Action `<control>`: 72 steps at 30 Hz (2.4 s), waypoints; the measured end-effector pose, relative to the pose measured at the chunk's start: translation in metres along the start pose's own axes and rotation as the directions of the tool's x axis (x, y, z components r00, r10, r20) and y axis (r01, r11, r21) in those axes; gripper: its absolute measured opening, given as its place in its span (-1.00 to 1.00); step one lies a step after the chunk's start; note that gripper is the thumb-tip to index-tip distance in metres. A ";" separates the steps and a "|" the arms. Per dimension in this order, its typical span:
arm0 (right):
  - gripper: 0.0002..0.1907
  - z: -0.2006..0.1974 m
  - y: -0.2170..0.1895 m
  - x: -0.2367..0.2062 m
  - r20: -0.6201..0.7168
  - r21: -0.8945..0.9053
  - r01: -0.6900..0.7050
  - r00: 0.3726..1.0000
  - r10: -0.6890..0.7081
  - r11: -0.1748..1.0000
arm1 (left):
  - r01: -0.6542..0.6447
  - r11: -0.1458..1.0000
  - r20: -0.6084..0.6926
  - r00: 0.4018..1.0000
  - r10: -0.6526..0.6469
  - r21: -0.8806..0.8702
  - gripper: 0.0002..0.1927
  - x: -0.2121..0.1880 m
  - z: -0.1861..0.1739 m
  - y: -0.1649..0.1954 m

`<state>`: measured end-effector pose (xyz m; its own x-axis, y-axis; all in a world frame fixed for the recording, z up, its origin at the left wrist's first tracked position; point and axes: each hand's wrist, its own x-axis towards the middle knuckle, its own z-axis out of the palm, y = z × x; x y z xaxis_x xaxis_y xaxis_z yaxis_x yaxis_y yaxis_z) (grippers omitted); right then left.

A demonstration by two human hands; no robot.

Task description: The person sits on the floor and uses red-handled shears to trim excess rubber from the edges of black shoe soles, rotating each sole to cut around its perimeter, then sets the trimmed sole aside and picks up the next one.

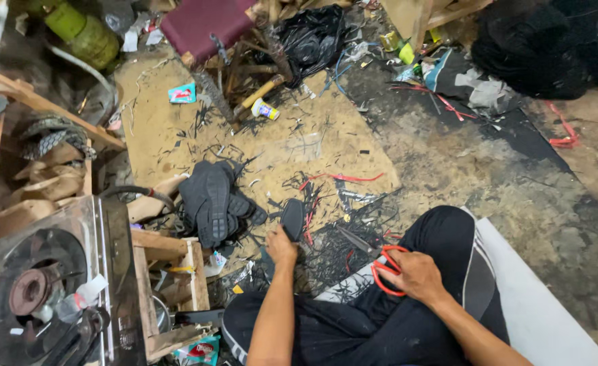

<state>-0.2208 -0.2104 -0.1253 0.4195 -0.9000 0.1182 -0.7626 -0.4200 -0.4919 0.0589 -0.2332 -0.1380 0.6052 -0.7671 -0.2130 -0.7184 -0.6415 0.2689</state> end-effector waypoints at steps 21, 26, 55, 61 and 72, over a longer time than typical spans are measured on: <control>-0.59 -0.015 0.056 -0.050 0.492 0.841 -0.527 0.840 0.230 0.126 | 0.044 0.093 0.067 0.963 0.259 -0.995 -0.64 -0.163 -0.013 -0.004; -0.62 -0.032 0.039 -0.063 0.451 0.754 -0.442 0.886 0.107 0.486 | -0.163 0.364 -0.144 0.986 0.079 -0.917 -0.79 -0.173 -0.015 -0.006; -0.35 -0.086 -0.054 -0.040 -0.021 0.039 0.260 0.966 -0.259 0.965 | -0.250 -0.250 -0.246 0.968 -0.050 -0.935 -0.49 -0.197 -0.062 0.001; -0.38 -0.088 -0.043 -0.039 0.090 0.081 0.263 0.959 -0.270 0.961 | -0.251 -0.170 -0.250 0.968 -0.029 -0.953 -0.50 -0.187 -0.071 -0.009; -0.34 -0.095 -0.059 -0.034 0.028 0.090 0.261 0.964 -0.265 0.961 | -0.214 -0.065 -0.218 0.974 0.065 -0.975 -0.51 -0.199 -0.074 -0.001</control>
<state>-0.2364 -0.1663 -0.0187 0.6200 -0.7532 0.2197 -0.5791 -0.6282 -0.5196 -0.0353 -0.0786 -0.0264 0.6172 -0.7867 0.0152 0.2512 0.2153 0.9437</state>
